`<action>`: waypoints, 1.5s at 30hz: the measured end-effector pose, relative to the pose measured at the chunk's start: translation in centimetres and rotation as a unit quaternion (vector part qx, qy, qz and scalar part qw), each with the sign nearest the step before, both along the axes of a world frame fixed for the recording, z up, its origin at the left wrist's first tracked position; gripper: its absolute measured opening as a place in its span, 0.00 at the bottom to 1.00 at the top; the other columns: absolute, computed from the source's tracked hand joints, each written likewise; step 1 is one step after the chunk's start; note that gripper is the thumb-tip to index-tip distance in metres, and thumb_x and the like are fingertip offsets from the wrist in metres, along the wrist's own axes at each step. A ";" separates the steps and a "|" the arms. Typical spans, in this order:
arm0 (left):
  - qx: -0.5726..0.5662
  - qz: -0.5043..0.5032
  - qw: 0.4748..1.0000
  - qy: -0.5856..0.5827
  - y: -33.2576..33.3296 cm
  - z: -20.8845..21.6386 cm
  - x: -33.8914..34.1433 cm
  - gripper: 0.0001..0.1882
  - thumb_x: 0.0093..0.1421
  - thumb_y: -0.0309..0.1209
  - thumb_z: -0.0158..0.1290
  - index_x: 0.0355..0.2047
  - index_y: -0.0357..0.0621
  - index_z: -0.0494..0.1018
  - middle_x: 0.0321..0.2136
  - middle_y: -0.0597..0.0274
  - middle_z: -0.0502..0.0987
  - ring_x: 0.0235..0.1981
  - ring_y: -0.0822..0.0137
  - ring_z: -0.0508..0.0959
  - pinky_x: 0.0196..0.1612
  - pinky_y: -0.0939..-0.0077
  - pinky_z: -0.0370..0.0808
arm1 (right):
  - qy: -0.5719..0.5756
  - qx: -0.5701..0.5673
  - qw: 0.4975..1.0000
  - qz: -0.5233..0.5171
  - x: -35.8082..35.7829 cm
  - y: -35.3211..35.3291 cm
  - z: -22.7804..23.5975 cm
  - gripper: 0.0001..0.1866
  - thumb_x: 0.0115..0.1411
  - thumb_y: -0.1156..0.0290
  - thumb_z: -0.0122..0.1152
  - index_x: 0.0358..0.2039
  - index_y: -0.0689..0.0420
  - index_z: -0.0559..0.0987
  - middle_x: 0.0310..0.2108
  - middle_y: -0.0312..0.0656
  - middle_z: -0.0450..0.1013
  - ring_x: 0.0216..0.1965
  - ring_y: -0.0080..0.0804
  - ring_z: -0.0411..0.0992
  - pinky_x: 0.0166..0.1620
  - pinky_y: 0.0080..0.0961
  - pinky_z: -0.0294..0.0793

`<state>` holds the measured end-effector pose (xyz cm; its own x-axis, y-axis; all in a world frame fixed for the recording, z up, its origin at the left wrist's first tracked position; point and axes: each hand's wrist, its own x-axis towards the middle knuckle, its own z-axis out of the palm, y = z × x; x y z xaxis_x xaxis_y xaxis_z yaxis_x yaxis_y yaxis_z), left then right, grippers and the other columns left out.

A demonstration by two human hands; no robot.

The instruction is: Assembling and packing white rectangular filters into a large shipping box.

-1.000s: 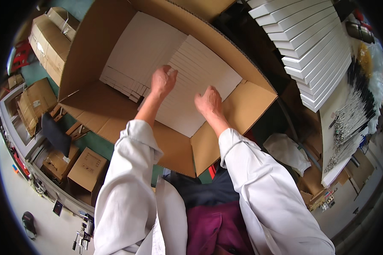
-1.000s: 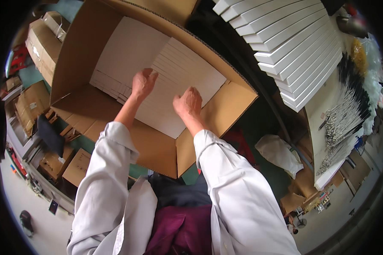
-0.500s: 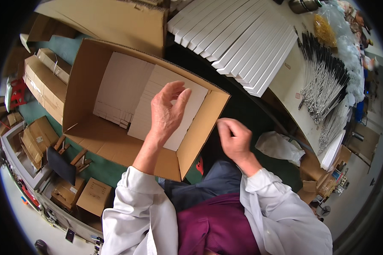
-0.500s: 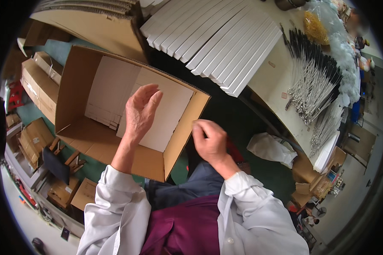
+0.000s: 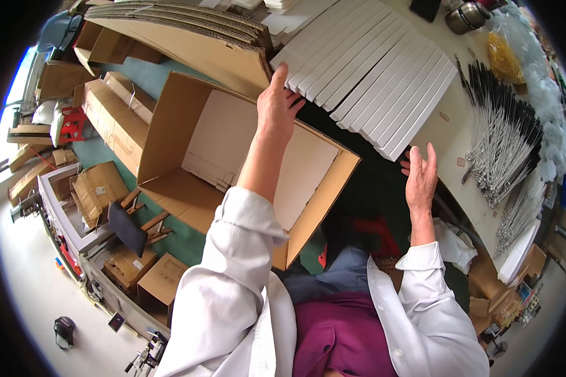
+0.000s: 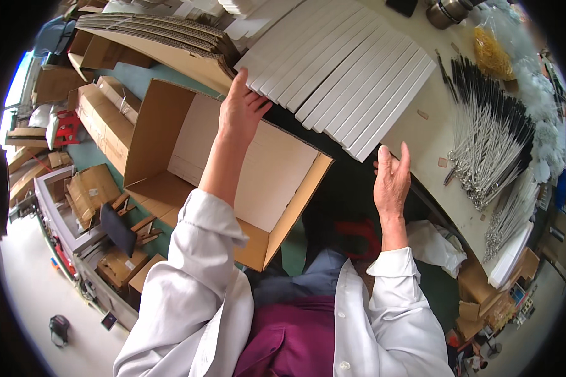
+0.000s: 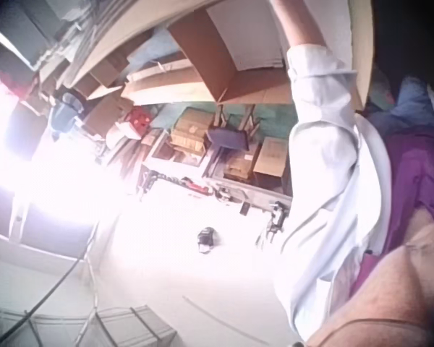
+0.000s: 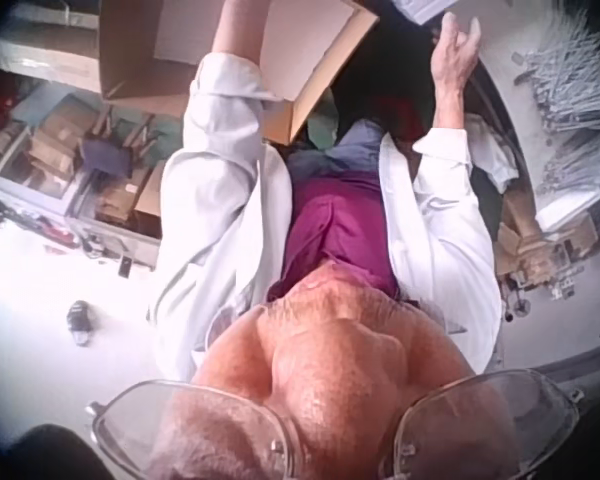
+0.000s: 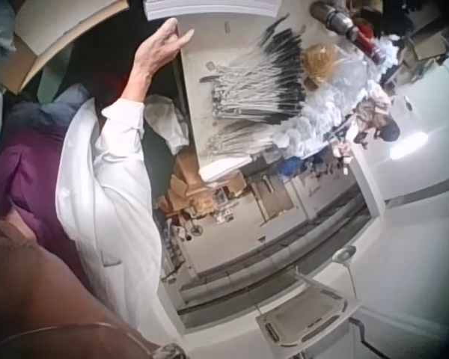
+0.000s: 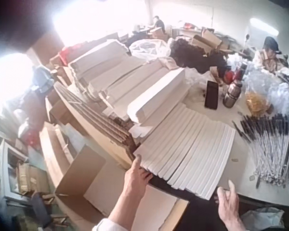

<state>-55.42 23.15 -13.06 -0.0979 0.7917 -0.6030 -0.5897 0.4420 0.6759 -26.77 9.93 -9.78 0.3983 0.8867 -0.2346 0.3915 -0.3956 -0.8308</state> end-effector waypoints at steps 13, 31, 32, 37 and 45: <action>0.012 0.156 0.984 -0.088 3.5 -1.0 3.3 0.35 0.56 0.47 0.67 0.59 0.45 0.69 0.52 0.63 0.76 0.52 0.62 0.76 0.52 0.64 0.75 | 0.214 0.050 0.975 -0.009 -1.2 3.5 -1.3 0.40 0.71 0.51 0.52 0.70 0.66 0.52 0.61 0.53 0.64 0.57 0.36 0.69 0.56 0.29 0.72; 0.083 -0.125 0.905 0.397 -1.4 0.6 0.4 0.28 0.56 0.53 0.60 0.27 0.35 0.75 0.20 0.63 0.68 0.24 0.70 0.69 0.31 0.72 0.70 | 0.222 -0.015 0.974 -0.042 3.3 1.7 -2.3 0.27 0.72 0.53 0.51 0.57 0.65 0.69 0.49 0.46 0.73 0.46 0.31 0.74 0.46 0.29 0.77; 0.068 -0.202 0.868 0.449 0.0 2.1 0.1 0.34 0.58 0.57 0.59 0.44 0.33 0.80 0.34 0.58 0.79 0.36 0.66 0.77 0.44 0.70 0.74 | 0.218 -0.028 0.975 -0.040 3.0 1.9 -1.5 0.29 0.71 0.50 0.51 0.58 0.63 0.67 0.48 0.46 0.73 0.41 0.31 0.77 0.35 0.28 0.80; 0.047 -0.330 0.847 0.414 5.4 1.0 1.8 0.42 0.53 0.65 0.57 0.43 0.30 0.80 0.38 0.48 0.83 0.43 0.58 0.82 0.49 0.67 0.76 | 0.213 -0.046 0.975 -0.034 2.0 2.5 -1.1 0.33 0.68 0.46 0.53 0.60 0.61 0.64 0.48 0.45 0.73 0.40 0.32 0.77 0.34 0.29 0.82; 0.034 -0.392 0.825 0.405 3.9 2.1 3.1 0.45 0.54 0.68 0.56 0.38 0.26 0.80 0.37 0.40 0.83 0.42 0.53 0.83 0.47 0.65 0.78 | 0.188 -0.083 0.978 -0.031 2.6 2.1 -1.5 0.34 0.68 0.43 0.51 0.60 0.59 0.65 0.46 0.46 0.75 0.40 0.34 0.78 0.33 0.28 0.80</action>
